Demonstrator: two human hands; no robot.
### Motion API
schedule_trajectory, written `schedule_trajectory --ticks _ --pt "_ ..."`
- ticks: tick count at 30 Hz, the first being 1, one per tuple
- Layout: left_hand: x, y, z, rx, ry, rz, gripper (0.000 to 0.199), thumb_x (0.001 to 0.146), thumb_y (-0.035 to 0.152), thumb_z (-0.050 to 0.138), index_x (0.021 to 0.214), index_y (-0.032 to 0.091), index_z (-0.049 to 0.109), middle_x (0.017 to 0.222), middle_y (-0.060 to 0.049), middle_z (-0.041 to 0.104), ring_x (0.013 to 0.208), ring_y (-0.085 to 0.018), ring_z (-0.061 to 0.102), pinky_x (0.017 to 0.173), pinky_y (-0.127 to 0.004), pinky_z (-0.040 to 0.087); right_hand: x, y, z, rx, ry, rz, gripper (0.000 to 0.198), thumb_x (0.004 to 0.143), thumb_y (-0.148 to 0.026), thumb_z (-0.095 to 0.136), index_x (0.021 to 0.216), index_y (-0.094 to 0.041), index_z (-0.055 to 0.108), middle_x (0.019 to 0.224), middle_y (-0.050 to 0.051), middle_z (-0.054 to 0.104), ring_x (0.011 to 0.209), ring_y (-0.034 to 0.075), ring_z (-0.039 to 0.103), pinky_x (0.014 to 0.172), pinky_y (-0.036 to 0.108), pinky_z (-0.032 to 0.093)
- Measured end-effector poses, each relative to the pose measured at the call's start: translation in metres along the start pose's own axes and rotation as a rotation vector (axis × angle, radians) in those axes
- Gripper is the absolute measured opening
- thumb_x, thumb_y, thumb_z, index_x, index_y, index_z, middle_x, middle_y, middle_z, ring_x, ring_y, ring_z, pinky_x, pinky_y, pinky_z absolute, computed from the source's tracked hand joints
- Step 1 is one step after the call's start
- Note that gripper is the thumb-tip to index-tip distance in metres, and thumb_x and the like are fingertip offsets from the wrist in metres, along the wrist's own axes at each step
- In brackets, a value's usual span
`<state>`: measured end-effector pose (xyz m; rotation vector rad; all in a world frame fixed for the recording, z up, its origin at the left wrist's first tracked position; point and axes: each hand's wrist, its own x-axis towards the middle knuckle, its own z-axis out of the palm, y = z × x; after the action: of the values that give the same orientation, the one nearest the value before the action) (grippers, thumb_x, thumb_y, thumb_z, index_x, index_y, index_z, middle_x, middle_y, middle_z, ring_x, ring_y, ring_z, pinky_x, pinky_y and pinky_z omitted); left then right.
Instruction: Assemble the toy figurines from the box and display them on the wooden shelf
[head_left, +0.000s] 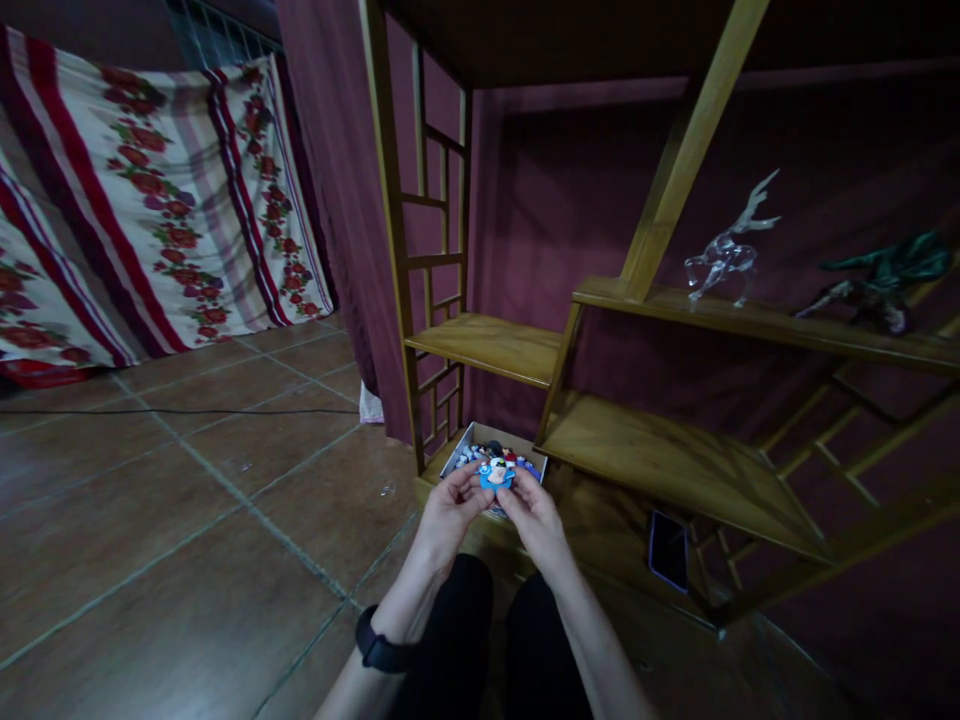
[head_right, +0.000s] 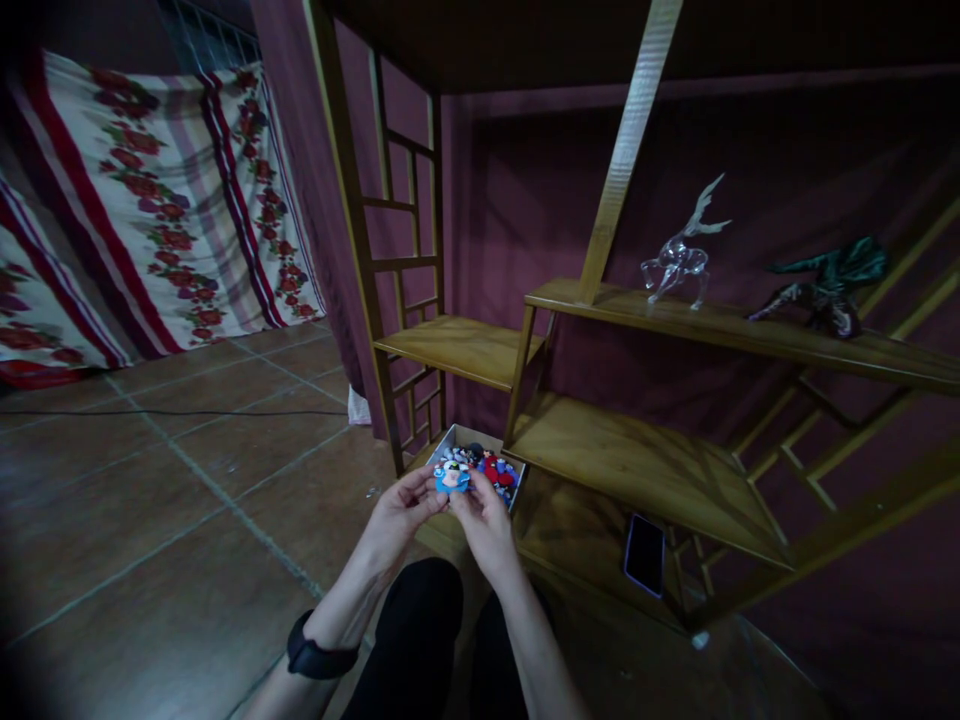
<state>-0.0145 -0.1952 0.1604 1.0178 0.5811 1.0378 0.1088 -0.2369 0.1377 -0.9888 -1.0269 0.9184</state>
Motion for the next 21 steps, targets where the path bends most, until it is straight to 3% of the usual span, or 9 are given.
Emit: schedule_trajectory --ticks 8,15,21 --pt "-0.003 0.008 0.000 0.242 0.007 0.202 0.038 0.068 0.021 0.070 0.105 0.016 0.065 0.091 -0.007 0.070 0.083 -0.017 0.063 0.081 -0.030 0.048 0.002 -0.001 0.005 -0.070 0.018 -0.063 0.031 0.077 -0.031 0.062 0.107 -0.025 0.057 0.106 0.004 0.065 0.094 0.019 0.063 0.088 0.037 0.050" --pt "-0.010 0.005 -0.007 0.265 0.020 0.274 0.038 0.071 0.024 0.068 0.109 0.018 0.065 0.101 -0.007 0.069 0.091 -0.019 0.063 0.085 -0.032 0.048 -0.007 -0.015 0.007 -0.483 0.087 -0.414 0.026 0.082 -0.021 0.055 0.107 -0.026 0.060 0.121 0.006 0.055 0.116 0.022 0.049 0.099 0.040 0.041" --pt "-0.013 0.009 -0.006 0.260 0.059 0.271 0.036 0.071 0.023 0.068 0.107 0.019 0.066 0.102 -0.007 0.069 0.094 -0.019 0.063 0.088 -0.030 0.047 -0.008 -0.020 0.011 -0.511 0.062 -0.409 0.030 0.082 -0.024 0.057 0.111 -0.026 0.058 0.124 0.007 0.053 0.117 0.023 0.049 0.098 0.040 0.042"
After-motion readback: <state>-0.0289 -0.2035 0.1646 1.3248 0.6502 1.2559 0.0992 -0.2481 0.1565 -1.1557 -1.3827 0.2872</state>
